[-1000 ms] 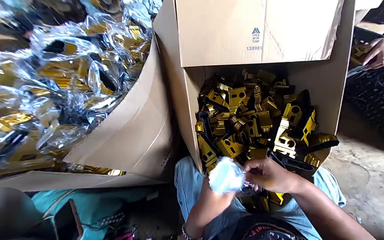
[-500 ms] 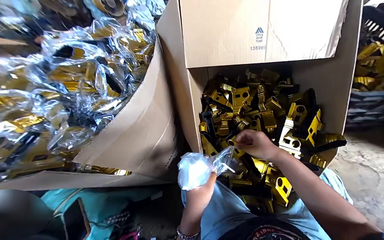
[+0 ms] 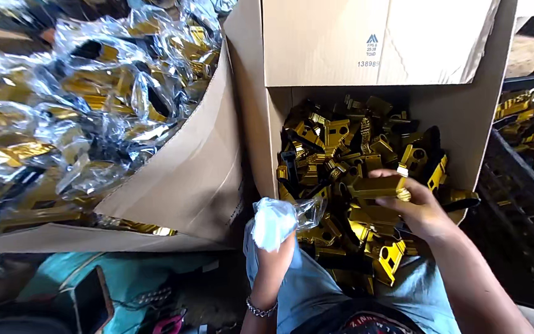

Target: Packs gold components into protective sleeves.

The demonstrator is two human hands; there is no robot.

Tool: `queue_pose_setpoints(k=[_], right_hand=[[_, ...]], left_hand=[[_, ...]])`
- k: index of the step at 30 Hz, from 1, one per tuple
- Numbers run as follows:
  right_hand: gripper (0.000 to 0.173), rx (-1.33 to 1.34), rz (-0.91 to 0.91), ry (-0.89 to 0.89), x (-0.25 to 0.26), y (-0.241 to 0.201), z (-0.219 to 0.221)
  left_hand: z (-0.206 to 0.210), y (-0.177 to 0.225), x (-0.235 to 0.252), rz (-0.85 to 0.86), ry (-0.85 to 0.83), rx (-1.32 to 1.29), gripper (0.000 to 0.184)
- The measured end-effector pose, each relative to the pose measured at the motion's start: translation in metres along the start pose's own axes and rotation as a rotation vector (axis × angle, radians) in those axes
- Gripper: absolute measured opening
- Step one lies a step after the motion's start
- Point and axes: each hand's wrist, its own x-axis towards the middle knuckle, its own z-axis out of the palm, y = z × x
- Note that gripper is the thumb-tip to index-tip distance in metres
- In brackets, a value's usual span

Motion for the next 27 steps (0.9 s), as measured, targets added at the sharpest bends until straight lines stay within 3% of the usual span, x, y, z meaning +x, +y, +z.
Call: queue_pose_setpoints(k=[2, 5, 7, 9, 11, 13, 15, 17, 18, 20, 22, 24, 26, 27], right_hand=[[0.055, 0.09, -0.072, -0.127, -0.004, -0.024, -0.002], [0.055, -0.06, -0.052, -0.424, -0.004, -0.034, 0.02], [0.042, -0.307, -0.108, -0.319, -0.008, -0.023, 0.045], [0.031, -0.596, -0.283, -0.176, -0.012, -0.008, 0.067], [0.033, -0.68, -0.284, -0.217, -0.019, 0.003, 0.082], [0.05, -0.597, -0.144, -0.231, -0.012, 0.006, 0.085], [0.079, -0.43, 0.033, -0.284, 0.003, 0.0, 0.079], [0.099, -0.241, 0.233, -0.394, 0.011, -0.009, 0.068], [0.096, -0.146, 0.253, -0.403, 0.01, -0.01, 0.064], [0.068, -0.076, 0.139, -0.27, 0.002, -0.01, 0.062], [0.048, -0.218, -0.132, -0.052, 0.0, -0.001, 0.069], [0.041, -0.366, -0.311, 0.056, 0.004, 0.007, 0.067], [0.038, -0.582, -0.3, 0.017, 0.007, -0.006, 0.047], [0.037, -0.702, -0.203, -0.081, 0.006, -0.021, 0.031]], left_hand=[[0.012, 0.006, -0.003, -0.012, -0.023, -0.038, 0.052], [0.026, 0.023, -0.01, -0.09, -0.063, -0.141, 0.049], [0.032, 0.038, -0.014, -0.206, -0.064, -0.303, 0.035], [0.033, 0.049, -0.011, -0.287, -0.076, -0.401, 0.027], [0.031, 0.048, -0.015, -0.216, -0.133, -0.323, 0.032], [0.027, 0.032, -0.018, 0.003, -0.238, -0.098, 0.037], [0.03, 0.015, -0.016, 0.232, -0.289, 0.144, 0.048], [0.035, 0.007, -0.011, 0.239, -0.206, 0.224, 0.06], [0.036, 0.008, -0.007, 0.179, -0.123, 0.192, 0.062], [0.037, 0.015, -0.004, 0.091, -0.037, 0.092, 0.055], [0.039, 0.02, -0.015, 0.227, -0.19, 0.145, 0.037], [0.042, 0.023, -0.025, 0.282, -0.377, 0.039, 0.028], [0.035, 0.022, -0.02, 0.074, -0.432, -0.302, 0.024], [0.024, 0.021, -0.015, -0.034, -0.417, -0.396, 0.031]])
